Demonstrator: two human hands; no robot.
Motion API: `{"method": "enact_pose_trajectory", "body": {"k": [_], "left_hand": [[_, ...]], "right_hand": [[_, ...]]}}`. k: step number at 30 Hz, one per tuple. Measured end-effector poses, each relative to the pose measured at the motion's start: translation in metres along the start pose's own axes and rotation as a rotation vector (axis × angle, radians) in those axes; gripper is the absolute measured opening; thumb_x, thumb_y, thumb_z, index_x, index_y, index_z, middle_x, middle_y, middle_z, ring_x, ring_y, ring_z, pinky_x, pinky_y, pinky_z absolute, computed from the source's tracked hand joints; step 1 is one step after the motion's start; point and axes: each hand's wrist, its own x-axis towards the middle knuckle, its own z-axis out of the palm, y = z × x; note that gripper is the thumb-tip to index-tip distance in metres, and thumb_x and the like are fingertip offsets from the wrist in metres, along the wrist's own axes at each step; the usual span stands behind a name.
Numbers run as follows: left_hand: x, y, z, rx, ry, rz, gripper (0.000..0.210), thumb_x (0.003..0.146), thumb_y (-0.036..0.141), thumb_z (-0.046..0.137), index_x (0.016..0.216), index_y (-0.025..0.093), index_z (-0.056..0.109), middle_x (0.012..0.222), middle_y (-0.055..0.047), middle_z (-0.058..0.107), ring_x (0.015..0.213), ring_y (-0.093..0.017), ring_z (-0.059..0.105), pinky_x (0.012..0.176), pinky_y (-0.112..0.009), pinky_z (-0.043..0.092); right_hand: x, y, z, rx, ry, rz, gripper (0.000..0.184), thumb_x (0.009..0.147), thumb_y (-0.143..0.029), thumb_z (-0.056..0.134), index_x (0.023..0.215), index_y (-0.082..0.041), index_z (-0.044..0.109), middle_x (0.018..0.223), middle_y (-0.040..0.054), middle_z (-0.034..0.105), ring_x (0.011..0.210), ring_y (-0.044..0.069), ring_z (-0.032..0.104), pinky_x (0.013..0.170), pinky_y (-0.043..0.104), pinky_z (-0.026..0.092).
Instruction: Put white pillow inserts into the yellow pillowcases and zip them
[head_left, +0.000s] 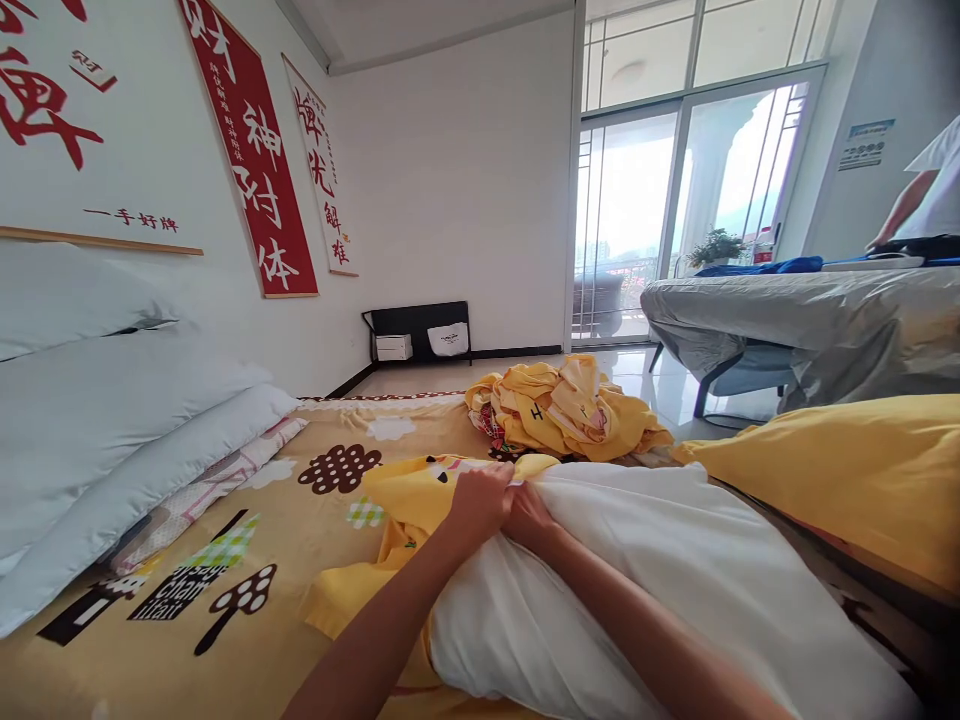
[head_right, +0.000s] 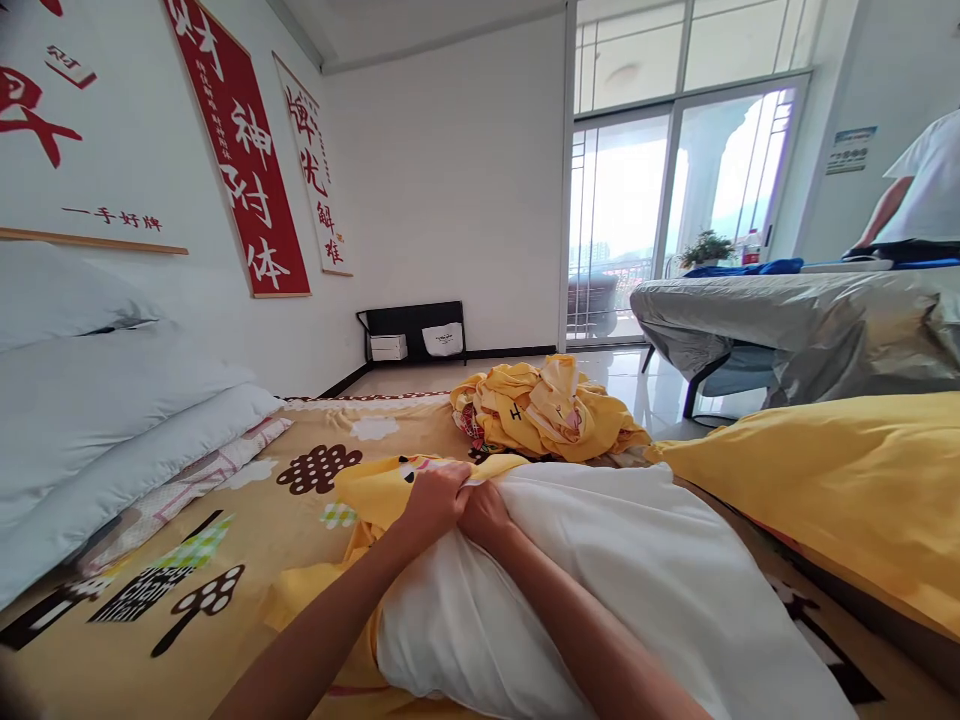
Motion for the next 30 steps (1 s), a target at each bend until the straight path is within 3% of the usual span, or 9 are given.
{"method": "enact_pose_trajectory", "body": {"k": [4,7,11,14,17,20,23,27,30], "left_hand": [[-0.026,-0.025,0.016,-0.033,-0.068,-0.056,0.02,0.085,0.015,0.043,0.098,0.018,0.058,0.105,-0.01,0.065,0.097,-0.021,0.061,0.082,-0.031,0.043],[-0.065,-0.056,0.026,-0.09,-0.113,-0.121,0.015,0.082,0.014,0.045,0.091,0.018,0.056,0.096,-0.008,0.065,0.089,-0.019,0.06,0.077,-0.028,0.045],[-0.113,-0.082,0.039,-0.208,-0.028,-0.171,0.025,0.077,0.012,0.045,0.099,0.019,0.055,0.102,-0.008,0.06,0.098,-0.022,0.056,0.088,-0.035,0.045],[-0.129,-0.081,0.042,-0.187,0.083,-0.074,0.048,0.069,0.003,0.042,0.113,0.02,0.052,0.118,-0.01,0.054,0.114,-0.026,0.048,0.099,-0.044,0.037],[-0.13,-0.073,0.038,-0.198,0.094,0.174,0.047,0.067,0.0,0.039,0.107,0.021,0.051,0.12,-0.009,0.054,0.116,-0.023,0.047,0.1,-0.041,0.035],[-0.125,-0.074,0.029,-0.173,0.043,0.351,0.022,0.075,0.006,0.041,0.089,0.019,0.051,0.097,-0.006,0.06,0.094,-0.02,0.053,0.088,-0.035,0.039],[-0.115,-0.086,0.015,-0.025,-0.036,0.382,0.011,0.083,0.017,0.042,0.076,0.018,0.051,0.08,-0.004,0.06,0.079,-0.019,0.052,0.079,-0.035,0.038],[-0.103,-0.094,-0.014,0.1,-0.227,0.34,0.041,0.093,0.034,0.038,0.059,0.018,0.053,0.065,-0.004,0.061,0.071,-0.018,0.056,0.079,-0.037,0.037],[-0.102,-0.076,-0.033,0.185,-0.287,0.345,0.048,0.091,0.048,0.045,0.057,0.019,0.062,0.061,-0.006,0.063,0.066,-0.019,0.058,0.079,-0.037,0.039]], "right_hand": [[-0.019,-0.002,-0.022,0.006,-0.052,0.024,0.034,0.088,-0.021,0.05,0.117,-0.013,0.066,0.12,0.016,0.064,0.113,0.029,0.057,0.1,0.042,0.044],[-0.074,-0.02,-0.037,0.009,0.046,-0.111,0.043,0.087,-0.024,0.053,0.129,-0.016,0.057,0.135,0.0127,0.055,0.128,0.026,0.046,0.107,0.04,0.039],[-0.155,-0.046,-0.018,-0.225,0.35,-0.539,0.036,0.093,-0.025,0.049,0.128,-0.028,0.058,0.124,0.0004,0.065,0.112,0.015,0.058,0.091,0.026,0.046],[-0.177,-0.048,0.003,-0.441,0.486,-0.558,0.04,0.096,-0.019,0.039,0.131,-0.031,0.056,0.116,0.0005,0.069,0.102,0.017,0.063,0.084,0.029,0.044],[-0.162,-0.037,0.007,-0.423,0.427,-0.52,0.043,0.097,-0.016,0.036,0.133,-0.029,0.054,0.124,0.0049,0.065,0.109,0.021,0.06,0.091,0.035,0.039],[-0.126,-0.024,-0.001,-0.258,0.319,-0.544,0.039,0.098,-0.017,0.037,0.131,-0.029,0.055,0.122,0.0031,0.065,0.108,0.02,0.059,0.095,0.037,0.037],[-0.087,-0.015,-0.013,-0.086,0.128,-0.554,0.035,0.098,-0.021,0.042,0.128,-0.033,0.057,0.11,0.0011,0.068,0.1,0.018,0.059,0.091,0.037,0.037],[-0.04,-0.011,-0.023,-0.021,-0.106,-0.507,0.04,0.091,-0.014,0.051,0.124,-0.036,0.06,0.1,0.0015,0.069,0.094,0.019,0.058,0.088,0.036,0.035],[-0.013,-0.016,-0.025,-0.022,-0.172,-0.476,0.045,0.087,-0.009,0.05,0.119,-0.038,0.064,0.094,0.0017,0.068,0.092,0.019,0.058,0.086,0.035,0.033]]}}
